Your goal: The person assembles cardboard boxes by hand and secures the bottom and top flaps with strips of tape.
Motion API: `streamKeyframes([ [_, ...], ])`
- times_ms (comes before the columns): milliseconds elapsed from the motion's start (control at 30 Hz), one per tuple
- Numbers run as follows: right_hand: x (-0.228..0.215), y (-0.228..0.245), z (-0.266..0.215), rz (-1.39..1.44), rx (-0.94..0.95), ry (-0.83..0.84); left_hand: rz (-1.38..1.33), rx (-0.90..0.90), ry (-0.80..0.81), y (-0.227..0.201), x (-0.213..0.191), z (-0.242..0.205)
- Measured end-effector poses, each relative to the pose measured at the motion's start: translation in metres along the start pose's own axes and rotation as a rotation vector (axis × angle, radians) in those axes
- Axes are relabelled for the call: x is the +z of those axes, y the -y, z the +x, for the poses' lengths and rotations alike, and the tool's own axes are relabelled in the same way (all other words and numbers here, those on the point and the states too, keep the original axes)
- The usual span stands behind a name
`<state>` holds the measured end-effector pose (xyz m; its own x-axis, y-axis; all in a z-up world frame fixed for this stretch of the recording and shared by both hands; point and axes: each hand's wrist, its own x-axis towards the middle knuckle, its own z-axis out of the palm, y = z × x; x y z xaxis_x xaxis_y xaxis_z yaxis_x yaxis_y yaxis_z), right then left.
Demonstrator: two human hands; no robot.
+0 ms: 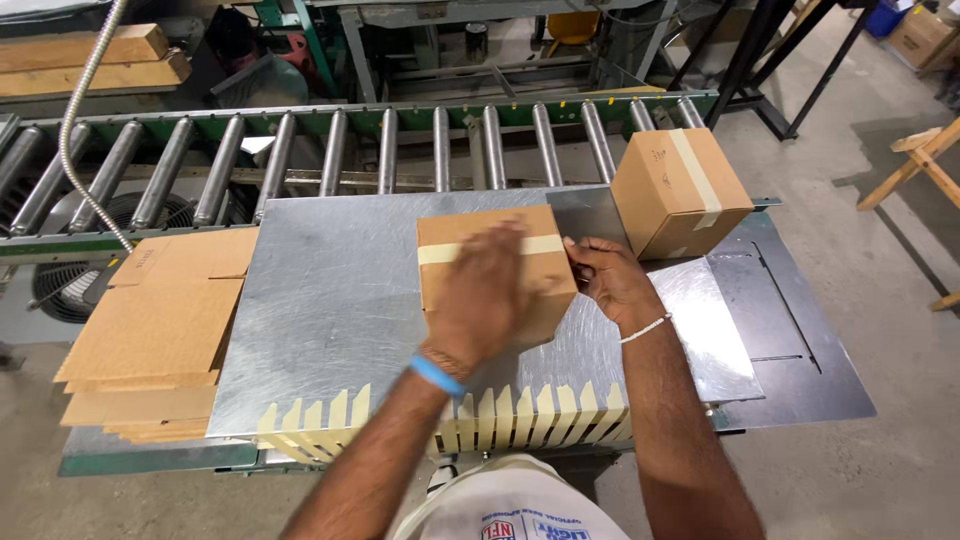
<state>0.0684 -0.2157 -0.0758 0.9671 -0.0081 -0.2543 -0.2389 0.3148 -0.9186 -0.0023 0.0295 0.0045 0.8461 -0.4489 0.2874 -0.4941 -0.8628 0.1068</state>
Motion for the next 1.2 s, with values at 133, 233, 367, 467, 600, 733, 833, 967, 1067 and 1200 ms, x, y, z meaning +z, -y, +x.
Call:
streamKeyframes([
  [133, 0.013, 0.01, -0.014, 0.013, 0.032, 0.009, 0.022, -0.191, 0.11, 0.037, -0.043, -0.04],
  [233, 0.009, -0.001, -0.005, 0.033, 0.031, 0.015, 0.018, -0.257, 0.117, 0.05, -0.044, -0.053],
  [367, -0.004, -0.026, 0.018, 0.135, 0.023, 0.023, -0.072, -0.277, 0.09, 0.048, -0.042, -0.053],
  [467, 0.012, -0.034, 0.0, 0.139, 0.002, 0.026, -0.133, -0.279, 0.079, 0.052, -0.04, -0.054],
  [600, 0.015, -0.069, 0.005, 0.155, 0.0, 0.028, -0.21, -0.257, 0.066, 0.055, -0.038, -0.055],
  [733, -0.023, -0.119, 0.048, 0.035, 0.005, -0.017, -0.271, -0.259, 0.049, 0.054, -0.04, -0.055],
  [833, -0.044, -0.132, 0.063, -0.152, -0.012, -0.042, -0.359, -0.273, 0.04, 0.05, -0.049, -0.056],
  [967, -0.003, -0.053, -0.005, -0.242, -0.217, -0.188, -0.769, -0.487, -0.016, 0.053, -0.046, -0.062],
  [1067, 0.056, 0.014, -0.076, -0.279, -0.215, -0.156, -0.905, -0.652, 0.023, 0.039, -0.06, -0.063],
  [1200, 0.076, 0.038, -0.116, -0.407, -0.145, -0.076, -1.103, -0.629, 0.053, 0.016, -0.088, -0.07],
])
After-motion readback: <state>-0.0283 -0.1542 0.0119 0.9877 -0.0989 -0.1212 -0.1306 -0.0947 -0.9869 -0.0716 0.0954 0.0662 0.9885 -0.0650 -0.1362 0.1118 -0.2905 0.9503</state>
